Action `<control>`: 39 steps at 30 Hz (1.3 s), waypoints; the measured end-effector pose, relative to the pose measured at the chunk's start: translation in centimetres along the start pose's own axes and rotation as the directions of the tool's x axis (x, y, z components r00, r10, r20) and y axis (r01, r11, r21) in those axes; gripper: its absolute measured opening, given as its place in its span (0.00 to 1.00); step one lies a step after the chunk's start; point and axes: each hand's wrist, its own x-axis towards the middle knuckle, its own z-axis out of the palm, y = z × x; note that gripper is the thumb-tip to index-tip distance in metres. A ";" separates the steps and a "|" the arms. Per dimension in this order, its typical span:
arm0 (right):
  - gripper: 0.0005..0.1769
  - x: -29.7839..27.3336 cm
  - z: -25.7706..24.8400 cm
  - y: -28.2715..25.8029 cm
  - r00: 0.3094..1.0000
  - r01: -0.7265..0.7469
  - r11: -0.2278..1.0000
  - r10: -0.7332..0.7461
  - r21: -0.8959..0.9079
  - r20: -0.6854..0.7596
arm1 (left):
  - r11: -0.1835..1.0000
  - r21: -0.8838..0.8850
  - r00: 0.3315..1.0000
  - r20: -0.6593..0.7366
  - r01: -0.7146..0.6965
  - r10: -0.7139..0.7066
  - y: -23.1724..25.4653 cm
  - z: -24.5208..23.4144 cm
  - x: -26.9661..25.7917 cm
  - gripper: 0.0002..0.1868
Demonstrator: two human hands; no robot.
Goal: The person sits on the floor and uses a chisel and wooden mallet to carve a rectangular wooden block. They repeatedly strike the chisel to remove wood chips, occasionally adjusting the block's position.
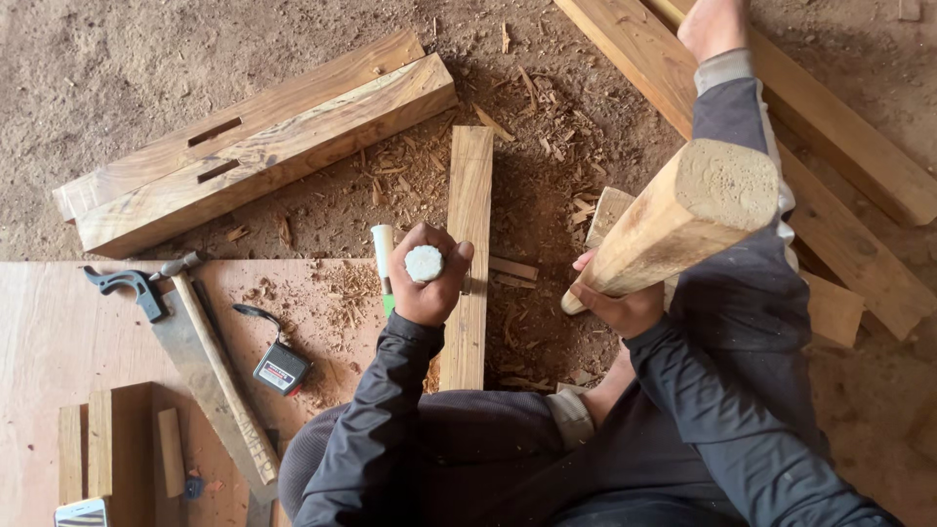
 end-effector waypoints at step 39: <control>0.40 4.3 -6.3 -22.6 0.956 0.154 0.838 0.007 -0.523 0.294 | 0.974 0.224 0.964 0.252 0.025 -0.083 -3.2 1.6 0.0 0.08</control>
